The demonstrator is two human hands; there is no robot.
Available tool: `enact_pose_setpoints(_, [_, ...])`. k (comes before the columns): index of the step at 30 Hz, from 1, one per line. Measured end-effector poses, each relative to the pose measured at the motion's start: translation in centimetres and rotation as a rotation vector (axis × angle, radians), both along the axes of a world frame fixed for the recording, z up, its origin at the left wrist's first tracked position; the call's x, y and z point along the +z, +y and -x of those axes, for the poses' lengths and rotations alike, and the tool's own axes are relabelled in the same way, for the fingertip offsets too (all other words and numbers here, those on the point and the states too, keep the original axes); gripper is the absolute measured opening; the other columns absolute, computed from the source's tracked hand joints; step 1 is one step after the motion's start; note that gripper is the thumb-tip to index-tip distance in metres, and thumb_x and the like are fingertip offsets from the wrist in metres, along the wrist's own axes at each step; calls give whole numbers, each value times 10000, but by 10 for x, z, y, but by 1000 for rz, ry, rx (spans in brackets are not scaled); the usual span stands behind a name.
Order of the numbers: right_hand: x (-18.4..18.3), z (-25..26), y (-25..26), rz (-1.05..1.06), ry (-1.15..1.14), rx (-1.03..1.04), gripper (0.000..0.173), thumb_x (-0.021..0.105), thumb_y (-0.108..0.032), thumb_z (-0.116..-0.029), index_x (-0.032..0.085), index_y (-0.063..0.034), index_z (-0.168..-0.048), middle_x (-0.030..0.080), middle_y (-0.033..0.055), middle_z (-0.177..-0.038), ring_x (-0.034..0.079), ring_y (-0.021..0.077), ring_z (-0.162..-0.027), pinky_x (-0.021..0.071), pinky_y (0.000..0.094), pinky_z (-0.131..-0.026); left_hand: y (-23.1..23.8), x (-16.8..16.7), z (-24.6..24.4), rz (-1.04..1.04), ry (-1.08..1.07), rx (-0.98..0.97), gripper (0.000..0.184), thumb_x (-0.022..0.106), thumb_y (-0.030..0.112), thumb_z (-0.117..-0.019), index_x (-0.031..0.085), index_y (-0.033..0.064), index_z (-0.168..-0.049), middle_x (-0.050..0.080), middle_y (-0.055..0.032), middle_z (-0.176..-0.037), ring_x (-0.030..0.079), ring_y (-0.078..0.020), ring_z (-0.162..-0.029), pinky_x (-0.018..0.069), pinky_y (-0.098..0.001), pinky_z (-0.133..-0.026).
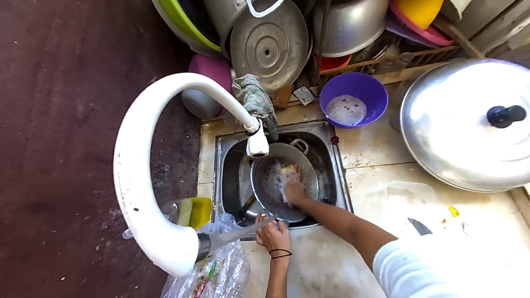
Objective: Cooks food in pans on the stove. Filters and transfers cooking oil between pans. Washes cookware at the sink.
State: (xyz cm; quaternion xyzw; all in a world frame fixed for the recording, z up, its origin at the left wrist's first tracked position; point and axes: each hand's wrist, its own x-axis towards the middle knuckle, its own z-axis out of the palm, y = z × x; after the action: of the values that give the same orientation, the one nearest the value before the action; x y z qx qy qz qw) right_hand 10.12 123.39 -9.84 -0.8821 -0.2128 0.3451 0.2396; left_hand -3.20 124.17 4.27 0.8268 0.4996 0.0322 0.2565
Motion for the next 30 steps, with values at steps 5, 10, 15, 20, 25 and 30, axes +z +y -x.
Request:
enact_pose_setpoints(5, [67,46,25,-321,459,54,560,445,-265,-1098,328,-15,-1586,303,304,-1615,330,462,-1488,318,602,-1190,6,3,8,27,90,35,374,625,77,-916,639,-88,-1251,549,-304,-1405,418,-497,-1389,291,-698,-1076])
enact_pose_setpoints(10, [34,-16,-38,89,211,447,550,567,-116,-1010,402,-40,-1529,554,335,-1374,572,521,-1247,482,688,-983,11,6,8,117,207,69,297,630,117,-951,671,-35,-1204,597,-238,-1363,434,-421,-1389,312,-638,-1082])
enact_pose_setpoints(15, [15,-56,9,190,47,217,413,470,-135,-1052,536,82,-1397,550,311,-1419,543,475,-1318,455,612,-1062,12,13,4,158,252,71,301,627,153,-971,660,-30,-1208,547,-258,-1407,464,-413,-1362,321,-611,-1096])
enact_pose_setpoints(20, [32,21,84,-449,39,-169,615,467,-349,-1071,360,-30,-1586,205,277,-1674,298,470,-1511,335,651,-1154,10,7,2,82,196,40,341,633,124,-945,658,-72,-1222,561,-288,-1385,436,-463,-1378,307,-656,-1089])
enact_pose_setpoints(25, [-29,-83,61,-367,-528,-21,561,519,-177,-1030,432,-169,-1584,311,226,-1659,257,448,-1546,161,788,-1168,-12,-18,17,-18,-9,70,344,607,100,-857,661,-108,-1125,632,-294,-1253,418,-535,-1351,293,-720,-1021])
enact_pose_setpoints(30, [-24,-66,-55,14,-392,-45,745,561,-72,-953,272,-101,-1639,143,219,-1712,125,399,-1590,140,698,-1228,-34,-22,11,-24,-54,82,289,561,97,-874,632,-80,-1092,630,-278,-1224,425,-522,-1339,306,-710,-1002])
